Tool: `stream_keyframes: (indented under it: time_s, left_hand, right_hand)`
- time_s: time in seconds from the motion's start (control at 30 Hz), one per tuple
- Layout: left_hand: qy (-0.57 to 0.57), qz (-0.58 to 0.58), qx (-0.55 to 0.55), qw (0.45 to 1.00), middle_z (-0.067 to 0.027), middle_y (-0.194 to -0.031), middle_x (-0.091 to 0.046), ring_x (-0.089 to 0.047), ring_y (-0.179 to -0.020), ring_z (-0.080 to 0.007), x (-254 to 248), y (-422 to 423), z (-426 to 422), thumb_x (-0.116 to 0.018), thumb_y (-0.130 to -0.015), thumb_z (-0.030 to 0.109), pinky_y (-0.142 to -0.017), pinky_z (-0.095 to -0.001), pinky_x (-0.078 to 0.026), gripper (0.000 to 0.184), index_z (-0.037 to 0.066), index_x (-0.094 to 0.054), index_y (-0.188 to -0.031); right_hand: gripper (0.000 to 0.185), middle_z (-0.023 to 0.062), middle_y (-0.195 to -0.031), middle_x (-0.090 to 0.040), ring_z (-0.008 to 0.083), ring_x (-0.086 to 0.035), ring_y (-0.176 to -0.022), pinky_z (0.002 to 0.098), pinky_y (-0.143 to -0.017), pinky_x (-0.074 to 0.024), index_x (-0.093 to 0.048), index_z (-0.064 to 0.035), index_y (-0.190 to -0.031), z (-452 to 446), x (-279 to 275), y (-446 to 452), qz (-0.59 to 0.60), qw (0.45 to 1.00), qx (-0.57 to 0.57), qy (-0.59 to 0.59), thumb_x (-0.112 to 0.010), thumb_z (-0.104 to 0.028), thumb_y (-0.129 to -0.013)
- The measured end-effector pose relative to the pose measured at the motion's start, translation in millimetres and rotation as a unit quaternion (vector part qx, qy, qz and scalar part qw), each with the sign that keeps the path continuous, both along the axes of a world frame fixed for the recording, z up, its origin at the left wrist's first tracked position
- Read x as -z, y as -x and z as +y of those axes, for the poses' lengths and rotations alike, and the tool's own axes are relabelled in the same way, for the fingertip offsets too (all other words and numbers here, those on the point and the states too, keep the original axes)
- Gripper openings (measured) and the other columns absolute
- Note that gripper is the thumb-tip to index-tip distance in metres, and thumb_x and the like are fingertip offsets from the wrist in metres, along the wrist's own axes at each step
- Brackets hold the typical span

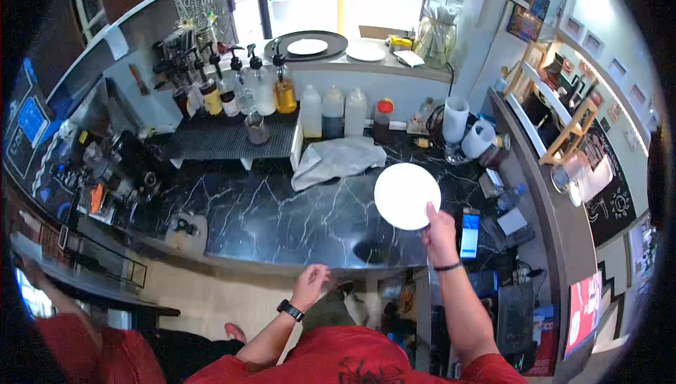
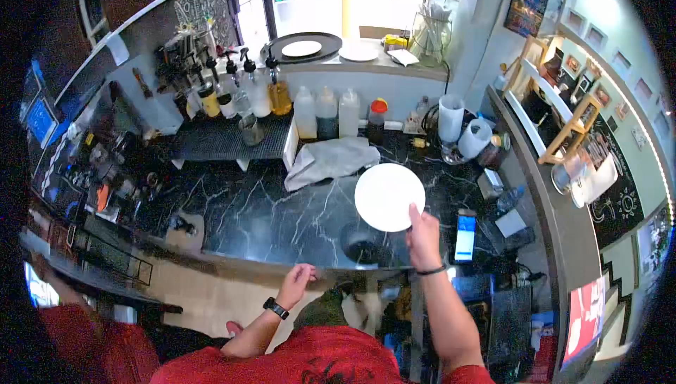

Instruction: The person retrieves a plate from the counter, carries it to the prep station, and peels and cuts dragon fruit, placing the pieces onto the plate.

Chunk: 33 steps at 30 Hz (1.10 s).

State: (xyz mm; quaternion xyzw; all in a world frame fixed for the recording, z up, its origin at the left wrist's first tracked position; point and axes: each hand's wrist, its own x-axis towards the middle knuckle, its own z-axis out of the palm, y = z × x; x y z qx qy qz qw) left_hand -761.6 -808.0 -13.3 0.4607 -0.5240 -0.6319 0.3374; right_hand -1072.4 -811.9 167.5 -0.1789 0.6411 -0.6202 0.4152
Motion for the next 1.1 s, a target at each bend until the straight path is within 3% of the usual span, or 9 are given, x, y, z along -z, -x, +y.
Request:
stream_keyframes:
  time_s: [0.2,0.27,0.53,0.87,1.1]
  left_hand:
    - [-0.026,0.017,0.064,0.997,-0.0082,-0.104,-0.066,-0.063,-0.086,-0.0162,-12,44,-110,-0.05,-0.1,0.018,-0.079,-0.0266,-0.051,0.02,0.002,-0.059,-0.109]
    - [-0.021,0.022,0.074,0.997,-0.0082,-0.103,-0.066,-0.063,-0.086,-0.0162,-13,54,-137,-0.051,-0.1,0.018,-0.079,-0.0266,-0.051,0.02,0.002,-0.059,-0.109]
    - [-0.007,-0.005,0.051,0.999,-0.0082,-0.098,-0.067,-0.063,-0.086,-0.016,-11,55,-202,-0.052,-0.099,0.018,-0.079,-0.0263,-0.051,0.02,0.001,-0.06,-0.107]
    - [-0.051,-0.001,-0.022,0.998,-0.0082,-0.098,-0.067,-0.063,-0.087,-0.0163,-1,47,-240,-0.051,-0.1,0.018,-0.081,-0.0258,-0.05,0.019,0.002,-0.059,-0.106]
    - [-0.038,0.032,-0.027,0.998,-0.0093,-0.1,-0.066,-0.063,-0.088,-0.0166,-5,56,-268,-0.05,-0.1,0.017,-0.081,-0.0262,-0.05,0.019,0.001,-0.058,-0.107]
  right_hand:
    - [0.034,-0.0003,-0.052,-0.041,0.0095,-0.034,-0.038,0.024,-0.035,-0.0232,-0.054,-0.0053,-0.077,-206,-42,48,0.013,0.996,-0.013,0.085,-0.057,-0.034,-0.096]
    - [0.034,-0.0009,-0.052,-0.039,0.0084,-0.034,-0.04,0.0239,-0.035,-0.0236,-0.053,-0.0071,-0.079,-272,-54,60,-0.034,0.995,-0.018,0.096,-0.059,-0.036,-0.095]
    - [0.036,-0.0004,-0.055,-0.042,0.0093,-0.034,-0.04,0.0231,-0.035,-0.0232,-0.05,-0.0081,-0.076,-462,-91,76,-0.035,0.997,0.041,0.046,-0.061,-0.038,-0.092]
    - [0.033,0.0032,-0.057,-0.047,0.0136,-0.039,-0.042,0.0269,-0.037,-0.0302,-0.055,-0.0068,-0.075,-548,-72,86,-0.014,0.997,0.074,-0.015,-0.057,-0.034,-0.093]
    - [0.034,-0.0008,-0.058,-0.043,0.0091,-0.035,-0.041,0.0233,-0.037,-0.0256,-0.05,-0.0094,-0.077,-564,-61,98,-0.023,0.996,0.074,-0.043,-0.056,-0.038,-0.095]
